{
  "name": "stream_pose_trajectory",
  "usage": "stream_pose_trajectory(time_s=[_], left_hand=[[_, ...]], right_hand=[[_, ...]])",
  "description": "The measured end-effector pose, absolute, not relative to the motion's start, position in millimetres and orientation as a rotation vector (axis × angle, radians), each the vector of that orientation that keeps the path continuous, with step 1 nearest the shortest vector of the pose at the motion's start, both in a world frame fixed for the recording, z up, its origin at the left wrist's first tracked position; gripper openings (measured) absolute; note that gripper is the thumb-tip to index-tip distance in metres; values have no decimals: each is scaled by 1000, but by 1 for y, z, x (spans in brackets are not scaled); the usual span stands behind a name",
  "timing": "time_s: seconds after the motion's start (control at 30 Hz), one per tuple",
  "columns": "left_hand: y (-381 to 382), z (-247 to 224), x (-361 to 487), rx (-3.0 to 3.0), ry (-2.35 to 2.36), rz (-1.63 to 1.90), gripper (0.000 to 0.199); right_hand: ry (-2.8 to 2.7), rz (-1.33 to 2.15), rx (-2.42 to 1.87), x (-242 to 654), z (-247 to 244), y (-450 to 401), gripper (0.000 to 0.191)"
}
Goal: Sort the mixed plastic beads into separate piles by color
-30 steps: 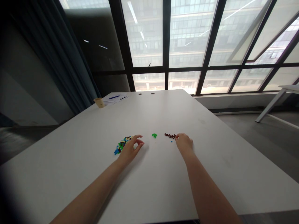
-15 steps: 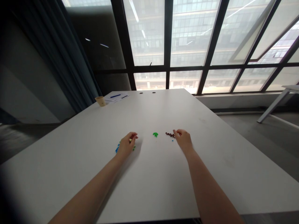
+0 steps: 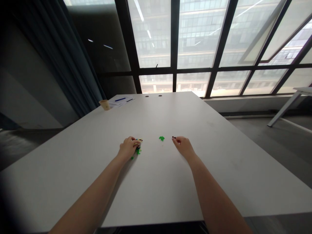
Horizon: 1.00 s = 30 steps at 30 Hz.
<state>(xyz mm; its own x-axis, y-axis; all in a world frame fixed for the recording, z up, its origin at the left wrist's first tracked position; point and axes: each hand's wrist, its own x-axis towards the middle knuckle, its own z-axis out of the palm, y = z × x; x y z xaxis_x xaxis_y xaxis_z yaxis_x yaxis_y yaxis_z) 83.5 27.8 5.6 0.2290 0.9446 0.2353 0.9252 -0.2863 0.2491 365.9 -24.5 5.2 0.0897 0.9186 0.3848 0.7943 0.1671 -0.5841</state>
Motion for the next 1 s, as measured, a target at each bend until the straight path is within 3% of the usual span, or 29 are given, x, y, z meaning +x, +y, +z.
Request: stream_pose_trajectory(time_s=[0.37,0.57,0.73,1.0], left_hand=[[19,9,93,2452,1849,526,16],[24,6,96,2365,1666,759,11],[24,4,104,2013,1360,988,9],[9,12,127,1438,961,1030,18]], right_hand=[[-1754,229,-1637,362,5,-25,38],[-1753,216,-1631,363,5,-25,38],[-1772,219,-1631,362,6,-25,37],[-1827,194,-1550,354,5,-26,37]])
